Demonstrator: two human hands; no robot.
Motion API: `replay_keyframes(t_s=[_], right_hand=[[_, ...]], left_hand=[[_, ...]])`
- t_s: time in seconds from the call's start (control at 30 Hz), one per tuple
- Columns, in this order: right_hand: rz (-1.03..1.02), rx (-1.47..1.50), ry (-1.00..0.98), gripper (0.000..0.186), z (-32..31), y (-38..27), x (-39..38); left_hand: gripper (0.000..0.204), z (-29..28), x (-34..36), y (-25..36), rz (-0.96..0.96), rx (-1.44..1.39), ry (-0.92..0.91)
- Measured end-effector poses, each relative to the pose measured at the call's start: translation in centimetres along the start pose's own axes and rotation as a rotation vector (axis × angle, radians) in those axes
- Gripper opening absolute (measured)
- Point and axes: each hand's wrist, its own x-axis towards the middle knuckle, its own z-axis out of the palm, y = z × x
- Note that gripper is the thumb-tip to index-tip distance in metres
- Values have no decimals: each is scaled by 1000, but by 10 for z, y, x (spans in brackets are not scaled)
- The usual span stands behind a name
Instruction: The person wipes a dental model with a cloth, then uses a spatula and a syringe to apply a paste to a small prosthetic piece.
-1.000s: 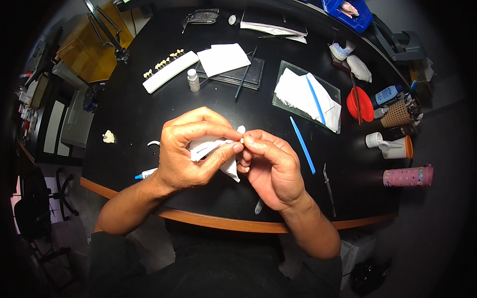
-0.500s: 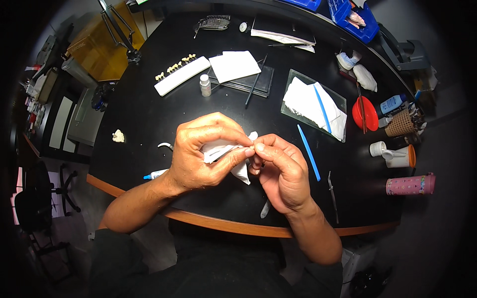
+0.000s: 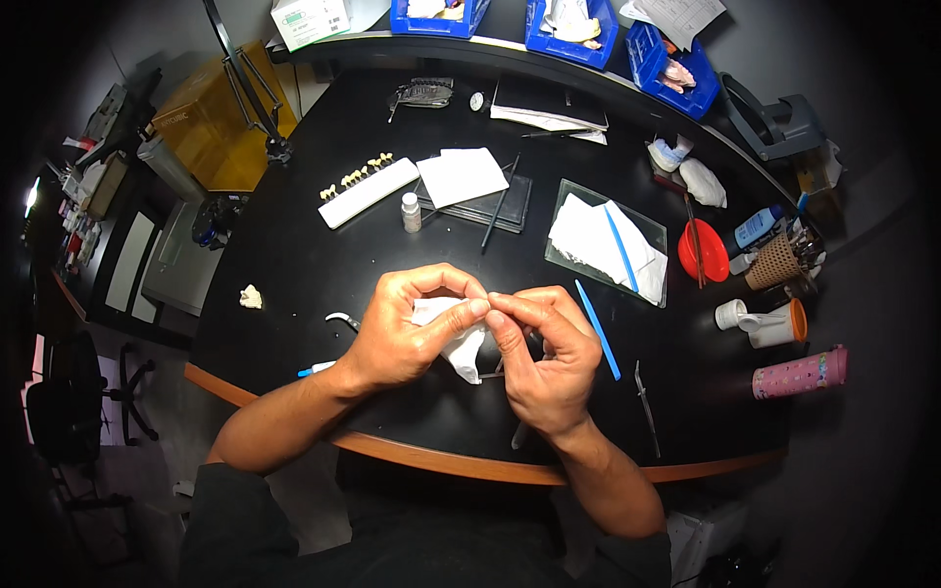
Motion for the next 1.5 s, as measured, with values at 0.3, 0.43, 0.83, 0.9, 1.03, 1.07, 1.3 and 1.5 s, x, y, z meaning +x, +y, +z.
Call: replay_keyframes(t_s=[0.3, 0.43, 0.83, 0.9, 1.03, 1.07, 1.3, 1.5], right_hand=[[-239, -211, -47, 18, -3, 0, 8], [-214, -332, -14, 13, -1, -6, 8], [66, 148, 240, 6, -10, 9, 13], [88, 199, 296, 7, -20, 14, 18], [94, 249, 337, 5, -36, 18, 29], [101, 249, 342, 5, -37, 19, 30], [60, 243, 376, 3, -41, 18, 35], [21, 160, 253, 2, -14, 25, 13]], left_hand=[[18, -12, 5, -4, -249, -230, -102], [20, -11, 2, -3, -291, -235, -104], [13, -84, 12, 38, 167, 98, 302], [15, -104, 9, 42, 75, 129, 364], [21, -123, 17, 23, -201, 761, 382], [18, -118, 17, 18, -256, 894, 380], [20, -110, 15, 16, -401, 1155, 141], [38, -87, 4, 42, -328, 1227, 164]])
